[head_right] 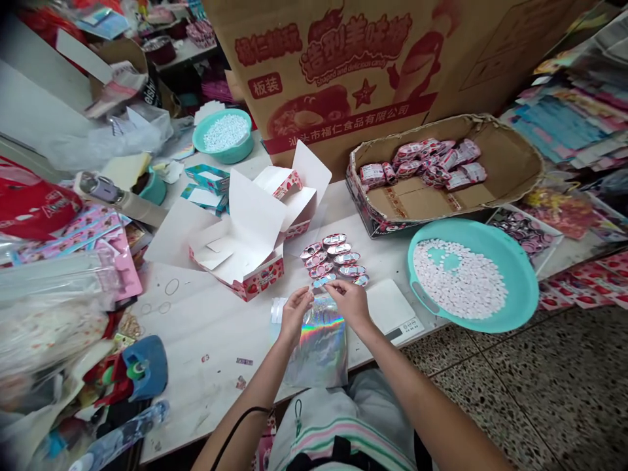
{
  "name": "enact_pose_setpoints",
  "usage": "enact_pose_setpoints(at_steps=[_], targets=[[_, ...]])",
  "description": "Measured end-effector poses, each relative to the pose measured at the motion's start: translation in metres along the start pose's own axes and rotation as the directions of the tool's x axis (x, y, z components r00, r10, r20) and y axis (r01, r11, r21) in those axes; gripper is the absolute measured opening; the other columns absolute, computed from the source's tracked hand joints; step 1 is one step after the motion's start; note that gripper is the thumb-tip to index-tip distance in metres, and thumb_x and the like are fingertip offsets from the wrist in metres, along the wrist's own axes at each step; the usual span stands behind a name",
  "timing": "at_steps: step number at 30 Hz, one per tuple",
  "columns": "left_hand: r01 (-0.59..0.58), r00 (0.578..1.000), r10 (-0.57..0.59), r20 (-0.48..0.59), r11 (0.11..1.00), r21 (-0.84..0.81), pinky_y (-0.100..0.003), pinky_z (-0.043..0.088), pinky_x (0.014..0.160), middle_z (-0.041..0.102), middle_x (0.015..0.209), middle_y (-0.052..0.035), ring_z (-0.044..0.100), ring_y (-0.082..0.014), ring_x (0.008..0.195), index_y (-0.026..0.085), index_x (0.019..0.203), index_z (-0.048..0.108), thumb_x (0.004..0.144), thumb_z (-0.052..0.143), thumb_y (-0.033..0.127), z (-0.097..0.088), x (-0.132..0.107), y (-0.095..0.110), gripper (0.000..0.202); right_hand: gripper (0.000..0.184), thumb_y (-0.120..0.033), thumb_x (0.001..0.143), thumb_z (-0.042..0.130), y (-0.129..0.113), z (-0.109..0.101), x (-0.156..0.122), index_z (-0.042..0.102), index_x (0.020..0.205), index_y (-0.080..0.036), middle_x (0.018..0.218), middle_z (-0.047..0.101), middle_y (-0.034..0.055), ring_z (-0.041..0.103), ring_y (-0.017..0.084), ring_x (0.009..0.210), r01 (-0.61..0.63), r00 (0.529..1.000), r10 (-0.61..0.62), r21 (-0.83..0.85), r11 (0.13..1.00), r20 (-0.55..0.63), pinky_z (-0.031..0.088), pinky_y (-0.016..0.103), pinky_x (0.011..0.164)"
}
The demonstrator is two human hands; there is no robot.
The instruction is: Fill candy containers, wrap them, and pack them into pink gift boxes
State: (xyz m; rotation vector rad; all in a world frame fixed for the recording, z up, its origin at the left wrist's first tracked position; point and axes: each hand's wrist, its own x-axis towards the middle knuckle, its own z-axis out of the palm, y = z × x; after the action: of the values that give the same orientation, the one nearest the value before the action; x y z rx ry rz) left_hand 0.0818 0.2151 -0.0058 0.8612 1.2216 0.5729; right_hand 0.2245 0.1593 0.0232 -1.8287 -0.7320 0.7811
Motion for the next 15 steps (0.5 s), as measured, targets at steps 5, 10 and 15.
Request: enact_pose_setpoints(at_steps=[5,10,15], targets=[[-0.041,0.999,0.043,-0.026,0.996,0.08,-0.026,0.046,0.067,0.067,0.074,-0.0049,0.061,-0.0141,0.07,0.014,0.079,0.067,0.059,0.075,0.042,-0.002,0.031,0.009,0.035,0.021,-0.038,0.072,0.062,0.016,0.009,0.027,0.072,0.074,-0.02,0.074,0.072,0.0026,0.063,0.017,0.065,-0.043,0.999,0.044,0.025,0.999,-0.023,0.047,0.027,0.061],[-0.135,0.99,0.139,-0.001,0.965,0.226,-0.029,0.049,0.068,0.068,0.076,-0.0062,0.063,-0.0165,0.071,0.015,0.076,0.064,0.062,0.072,0.043,0.002,0.063,0.011,0.032,0.021,-0.04,0.068,0.063,0.042,0.02,0.056,0.071,0.071,-0.021,0.069,0.071,0.0011,0.064,0.018,0.064,-0.131,0.99,0.133,0.044,0.99,-0.054,0.047,0.027,0.059],[-0.146,0.989,0.144,0.028,0.94,0.309,-0.025,0.046,0.055,0.062,0.062,-0.0009,0.059,-0.0135,0.056,0.017,0.081,0.058,0.064,0.07,0.036,0.011,0.094,0.004,0.028,0.019,-0.034,0.067,0.063,0.065,0.029,0.079,0.066,0.08,-0.02,0.067,0.069,0.0005,0.063,0.018,0.063,-0.157,0.982,0.155,-0.014,0.987,-0.112,0.047,0.029,0.063]])
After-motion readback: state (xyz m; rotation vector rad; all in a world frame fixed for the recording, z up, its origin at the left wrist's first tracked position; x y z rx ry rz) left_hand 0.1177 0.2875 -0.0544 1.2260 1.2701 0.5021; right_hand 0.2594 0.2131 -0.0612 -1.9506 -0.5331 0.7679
